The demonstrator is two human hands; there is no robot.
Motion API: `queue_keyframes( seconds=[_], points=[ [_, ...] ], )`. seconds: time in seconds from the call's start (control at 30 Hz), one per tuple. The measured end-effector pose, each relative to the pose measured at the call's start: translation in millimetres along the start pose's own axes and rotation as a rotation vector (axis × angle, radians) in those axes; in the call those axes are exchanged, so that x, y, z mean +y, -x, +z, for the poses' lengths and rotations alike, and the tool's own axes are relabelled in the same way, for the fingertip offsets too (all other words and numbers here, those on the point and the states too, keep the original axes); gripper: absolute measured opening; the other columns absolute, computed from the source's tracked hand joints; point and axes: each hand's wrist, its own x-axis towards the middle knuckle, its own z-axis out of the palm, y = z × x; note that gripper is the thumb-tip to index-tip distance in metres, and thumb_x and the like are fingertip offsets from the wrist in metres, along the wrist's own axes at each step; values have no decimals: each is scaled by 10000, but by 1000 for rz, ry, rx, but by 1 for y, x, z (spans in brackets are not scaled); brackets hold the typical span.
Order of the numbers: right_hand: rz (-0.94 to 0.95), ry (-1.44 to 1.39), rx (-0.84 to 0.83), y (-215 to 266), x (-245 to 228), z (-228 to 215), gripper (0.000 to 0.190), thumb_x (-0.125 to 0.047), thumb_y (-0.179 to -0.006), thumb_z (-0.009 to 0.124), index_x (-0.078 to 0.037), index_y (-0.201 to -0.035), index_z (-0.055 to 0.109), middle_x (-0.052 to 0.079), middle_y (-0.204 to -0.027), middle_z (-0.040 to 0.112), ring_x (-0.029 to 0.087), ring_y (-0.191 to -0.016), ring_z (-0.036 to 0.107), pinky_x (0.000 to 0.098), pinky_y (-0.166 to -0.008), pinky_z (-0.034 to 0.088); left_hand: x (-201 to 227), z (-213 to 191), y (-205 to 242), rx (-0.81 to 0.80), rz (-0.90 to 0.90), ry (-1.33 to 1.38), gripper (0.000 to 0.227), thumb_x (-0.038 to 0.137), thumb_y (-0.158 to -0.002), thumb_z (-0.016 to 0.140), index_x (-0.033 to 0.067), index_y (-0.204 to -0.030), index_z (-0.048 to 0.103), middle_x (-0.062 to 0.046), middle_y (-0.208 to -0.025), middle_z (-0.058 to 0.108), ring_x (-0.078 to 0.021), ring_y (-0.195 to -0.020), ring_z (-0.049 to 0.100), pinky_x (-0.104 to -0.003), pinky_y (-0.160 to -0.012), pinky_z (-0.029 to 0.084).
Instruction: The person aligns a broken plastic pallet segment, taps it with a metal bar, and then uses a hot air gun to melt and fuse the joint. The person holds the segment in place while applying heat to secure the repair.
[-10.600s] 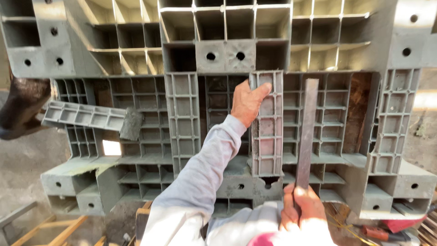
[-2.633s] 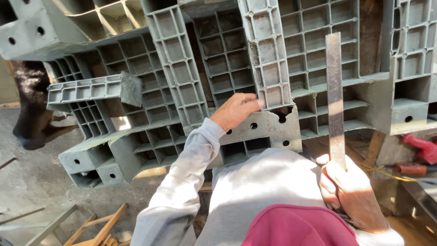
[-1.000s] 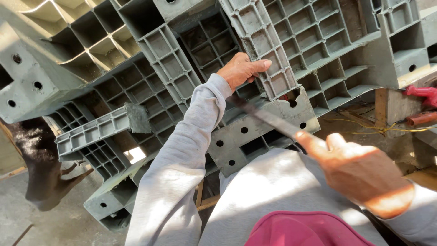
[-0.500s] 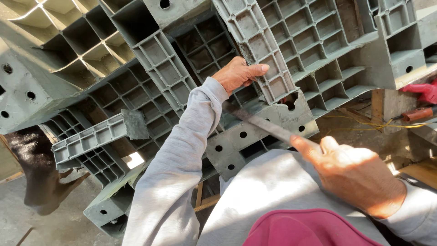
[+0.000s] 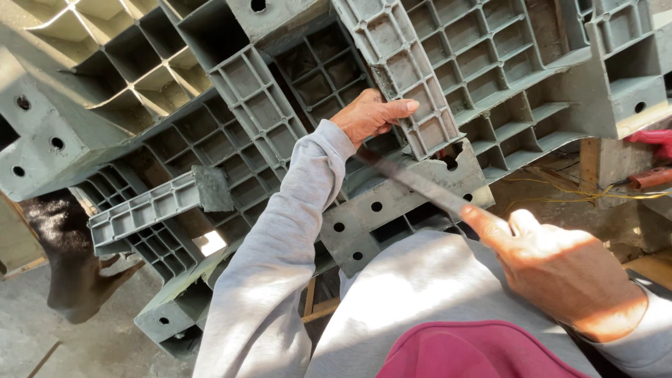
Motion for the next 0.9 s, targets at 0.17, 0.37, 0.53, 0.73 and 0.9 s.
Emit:
queue_keyframes(
  seconds=[0.17, 0.37, 0.53, 0.73, 0.9],
  points=[
    [76, 17, -86, 13, 13, 17, 556, -315, -950, 597, -262, -1504, 593, 50, -679, 535, 190, -515, 626, 334, -486, 500, 1, 1, 1, -40, 47, 2, 421, 474, -830, 809, 73, -873, 686, 25, -743, 589, -90, -645, 450, -277, -574, 375],
    [217, -653, -263, 71, 68, 86, 483, -276, -896, 666, -229, -1373, 619, 17, -632, 616, 187, -492, 627, 325, -461, 490, -2, -2, 22, 74, -5, 153, 457, 470, -858, 764, 29, -962, 702, -10, -856, 668, -99, -782, 626, -256, -694, 486],
    [840, -1719, -399, 138, 120, 126, 394, -178, -1005, 599, -125, -1395, 579, 112, -741, 515, 207, -431, 472, 377, -363, 386, 0, 11, 49, 259, 207, 5, 502, 439, -873, 757, 20, -1148, 723, -48, -1073, 759, -151, -969, 682, -305, -880, 519],
    [572, -1607, -71, 65, 162, 153, 317, -171, -997, 543, 11, -1254, 582, 90, -849, 610, 127, -614, 571, 277, -557, 472, -4, 87, 72, 450, 19, -594, 402, 385, -799, 761, 22, -971, 758, -179, -922, 756, -331, -895, 717, -430, -800, 542],
    [591, -1243, -293, -13, 190, 123, 336, -266, -1045, 519, -18, -1236, 643, 73, -734, 537, 157, -541, 430, 319, -510, 343, -23, 146, 69, 867, 192, -724, 317, 332, -884, 719, 16, -900, 742, -189, -881, 706, -399, -870, 646, -497, -795, 480]
  ],
)
